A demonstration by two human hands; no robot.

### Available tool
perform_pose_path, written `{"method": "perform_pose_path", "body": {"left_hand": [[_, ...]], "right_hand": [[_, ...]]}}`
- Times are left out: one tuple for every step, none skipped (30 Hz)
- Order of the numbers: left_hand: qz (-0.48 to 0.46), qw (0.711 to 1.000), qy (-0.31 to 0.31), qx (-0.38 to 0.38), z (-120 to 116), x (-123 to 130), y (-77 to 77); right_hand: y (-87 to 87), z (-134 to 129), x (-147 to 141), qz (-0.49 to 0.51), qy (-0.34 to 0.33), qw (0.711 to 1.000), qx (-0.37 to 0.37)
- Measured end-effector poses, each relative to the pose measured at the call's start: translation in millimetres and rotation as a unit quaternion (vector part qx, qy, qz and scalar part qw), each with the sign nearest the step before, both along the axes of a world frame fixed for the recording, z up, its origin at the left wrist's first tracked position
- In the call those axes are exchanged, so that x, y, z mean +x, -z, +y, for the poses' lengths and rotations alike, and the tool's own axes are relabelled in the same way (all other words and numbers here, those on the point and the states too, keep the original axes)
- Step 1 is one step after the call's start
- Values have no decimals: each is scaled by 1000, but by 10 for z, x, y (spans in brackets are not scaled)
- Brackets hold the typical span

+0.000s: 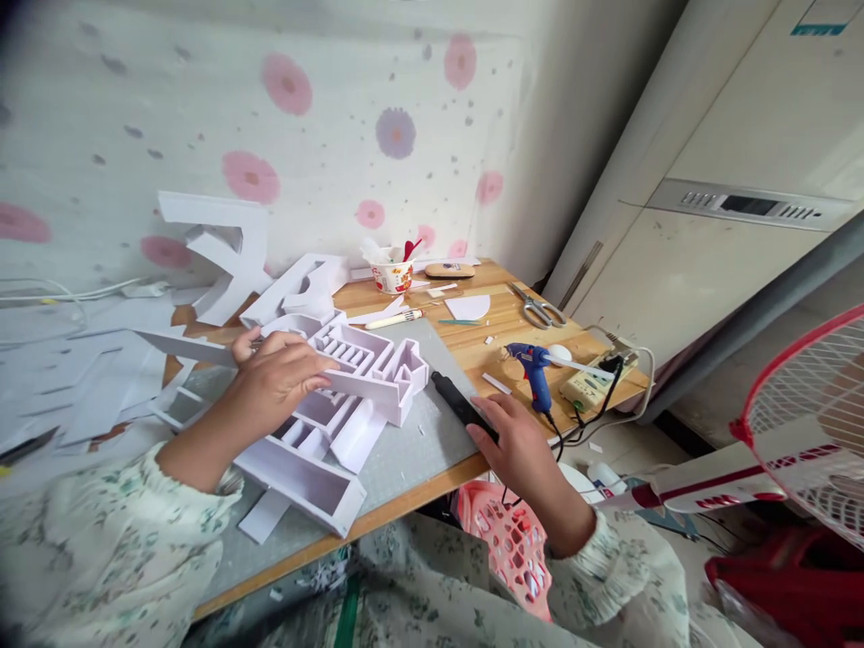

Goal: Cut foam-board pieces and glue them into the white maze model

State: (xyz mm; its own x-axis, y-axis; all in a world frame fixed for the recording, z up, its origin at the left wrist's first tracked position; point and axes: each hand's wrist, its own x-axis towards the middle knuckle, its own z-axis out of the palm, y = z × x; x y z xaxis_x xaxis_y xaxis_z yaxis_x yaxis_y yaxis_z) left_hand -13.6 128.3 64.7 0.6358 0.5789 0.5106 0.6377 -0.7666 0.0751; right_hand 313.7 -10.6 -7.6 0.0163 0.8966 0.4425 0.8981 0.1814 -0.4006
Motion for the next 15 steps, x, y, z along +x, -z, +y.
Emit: {"method": "perform_pose_path", "body": {"left_hand": [[0,1000,0,2,2,2,6],[-2,1000,1,5,3,5,11],[-4,1000,2,8,3,8,16],[-8,1000,4,11,1,11,20],[-11,1000,6,15,-1,14,21],[-13,1000,8,19,-4,17,20],[-15,1000,11,23,-6,21,18],[-15,999,13,27,-8,25,12],[-16,999,16,32,-9,30,5],[-16,999,19,37,-10,35,-4],[-17,999,22,43,-10,41,-15],[-18,998,25,47,-10,47,-27],[-18,998,27,50,-10,53,-40],[-18,998,30,52,-10,59,-52],[-16,998,32,52,-12,63,-64]], "right_hand": [[-16,21,-45,-14,-4,1000,-25],[-35,47,-83,-29,-5,998,-49],[-57,75,-112,-42,-4,996,-73],[-80,104,-131,-54,-3,994,-95],[-102,132,-142,-65,-1,991,-116],[-124,157,-145,-76,0,988,-133],[-146,176,-143,-82,-1,986,-146],[-168,189,-137,-71,-7,986,-151],[-192,193,-129,-39,-12,988,-152],[-220,189,-122,19,-13,988,-152],[-253,175,-116,104,-8,983,-154],[-292,153,-111,205,-1,966,-155],[-337,124,-108,308,6,939,-153],[-388,89,-106,395,10,907,-148],[-442,52,-104,462,4,876,-138]]}}
